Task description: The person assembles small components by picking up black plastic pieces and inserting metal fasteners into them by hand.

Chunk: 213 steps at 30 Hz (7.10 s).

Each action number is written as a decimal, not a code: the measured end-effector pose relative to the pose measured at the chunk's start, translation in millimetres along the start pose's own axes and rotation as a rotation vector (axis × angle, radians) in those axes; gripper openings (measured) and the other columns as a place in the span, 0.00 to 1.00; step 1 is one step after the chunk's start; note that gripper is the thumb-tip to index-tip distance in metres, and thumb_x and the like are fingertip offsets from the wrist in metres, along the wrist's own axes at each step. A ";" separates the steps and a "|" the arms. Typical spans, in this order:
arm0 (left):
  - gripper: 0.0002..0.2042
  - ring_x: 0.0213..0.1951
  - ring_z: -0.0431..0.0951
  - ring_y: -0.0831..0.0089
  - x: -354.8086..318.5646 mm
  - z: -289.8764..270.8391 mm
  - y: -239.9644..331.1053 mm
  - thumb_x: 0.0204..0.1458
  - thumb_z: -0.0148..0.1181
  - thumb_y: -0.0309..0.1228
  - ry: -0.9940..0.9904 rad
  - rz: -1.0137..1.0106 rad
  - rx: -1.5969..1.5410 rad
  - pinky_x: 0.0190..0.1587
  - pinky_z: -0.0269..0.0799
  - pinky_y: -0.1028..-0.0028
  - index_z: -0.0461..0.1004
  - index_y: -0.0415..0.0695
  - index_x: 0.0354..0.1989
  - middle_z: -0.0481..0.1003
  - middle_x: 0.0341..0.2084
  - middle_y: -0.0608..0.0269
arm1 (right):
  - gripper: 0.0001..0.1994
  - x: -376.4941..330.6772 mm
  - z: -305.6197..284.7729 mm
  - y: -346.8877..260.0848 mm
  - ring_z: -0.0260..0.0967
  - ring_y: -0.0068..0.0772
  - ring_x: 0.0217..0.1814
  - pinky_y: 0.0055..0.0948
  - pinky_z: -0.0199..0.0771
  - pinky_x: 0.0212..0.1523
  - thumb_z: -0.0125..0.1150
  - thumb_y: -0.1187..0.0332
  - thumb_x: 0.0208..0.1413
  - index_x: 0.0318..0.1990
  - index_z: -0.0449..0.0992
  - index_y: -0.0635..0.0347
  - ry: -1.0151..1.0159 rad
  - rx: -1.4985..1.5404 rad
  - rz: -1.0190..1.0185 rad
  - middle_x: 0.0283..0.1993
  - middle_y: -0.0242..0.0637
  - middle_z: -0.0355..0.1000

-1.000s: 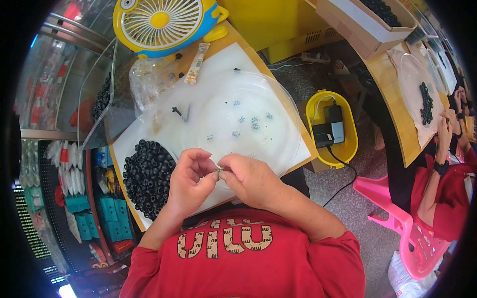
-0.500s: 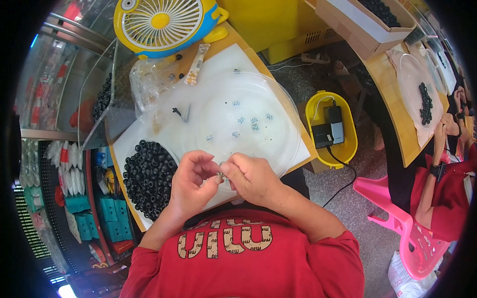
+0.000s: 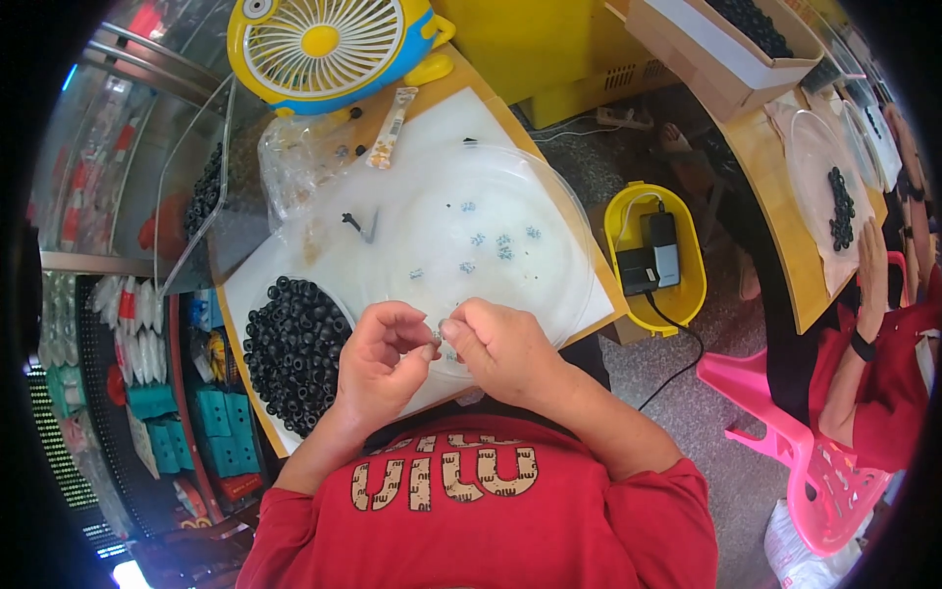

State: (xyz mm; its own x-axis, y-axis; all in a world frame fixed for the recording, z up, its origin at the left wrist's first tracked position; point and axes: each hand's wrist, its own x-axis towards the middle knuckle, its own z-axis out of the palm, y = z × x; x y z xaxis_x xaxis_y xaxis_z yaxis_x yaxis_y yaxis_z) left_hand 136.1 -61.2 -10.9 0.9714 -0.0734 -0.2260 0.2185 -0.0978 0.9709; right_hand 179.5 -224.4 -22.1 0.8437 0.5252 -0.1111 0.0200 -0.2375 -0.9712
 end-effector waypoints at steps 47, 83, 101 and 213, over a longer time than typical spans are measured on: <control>0.05 0.27 0.72 0.77 4.8 -9.9 11.6 0.48 0.52 0.24 -0.082 -0.258 -0.178 0.31 0.70 0.79 0.69 0.35 0.31 0.72 0.25 0.62 | 0.08 -4.4 -0.5 2.5 0.68 0.30 0.27 0.25 0.66 0.29 0.50 0.69 0.49 0.33 0.67 0.65 -0.118 0.339 0.083 0.26 0.41 0.69; 0.09 0.33 0.72 0.80 1.8 0.7 4.3 0.43 0.54 0.17 -0.033 -0.008 0.155 0.36 0.68 0.82 0.67 0.36 0.36 0.71 0.29 0.64 | 0.09 -0.5 -3.7 -1.8 0.66 0.23 0.21 0.22 0.67 0.22 0.46 0.67 0.54 0.30 0.66 0.65 -0.094 0.276 0.179 0.20 0.35 0.68; 0.10 0.33 0.71 0.77 5.8 -2.4 1.8 0.43 0.54 0.16 0.001 -0.077 -0.288 0.37 0.72 0.76 0.63 0.39 0.34 0.68 0.29 0.63 | 0.11 1.7 -3.0 -2.2 0.65 0.21 0.18 0.21 0.66 0.20 0.45 0.65 0.54 0.30 0.66 0.66 -0.140 0.334 0.224 0.19 0.33 0.67; 0.08 0.29 0.73 0.76 3.3 -8.1 13.3 0.47 0.52 0.22 -0.111 -0.305 -0.125 0.34 0.70 0.77 0.69 0.34 0.36 0.72 0.28 0.60 | 0.13 -2.8 -6.8 0.1 0.69 0.31 0.31 0.26 0.69 0.32 0.51 0.74 0.42 0.38 0.65 0.64 -0.032 0.055 -0.095 0.28 0.40 0.69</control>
State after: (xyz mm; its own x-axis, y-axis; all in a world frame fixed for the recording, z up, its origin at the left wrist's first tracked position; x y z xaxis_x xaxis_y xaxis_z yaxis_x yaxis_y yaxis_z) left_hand 143.0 -54.8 1.9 0.8452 -0.1674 -0.5075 0.5134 -0.0095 0.8581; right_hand 180.8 -231.4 -20.4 0.8221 0.5688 -0.0236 0.0687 -0.1403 -0.9877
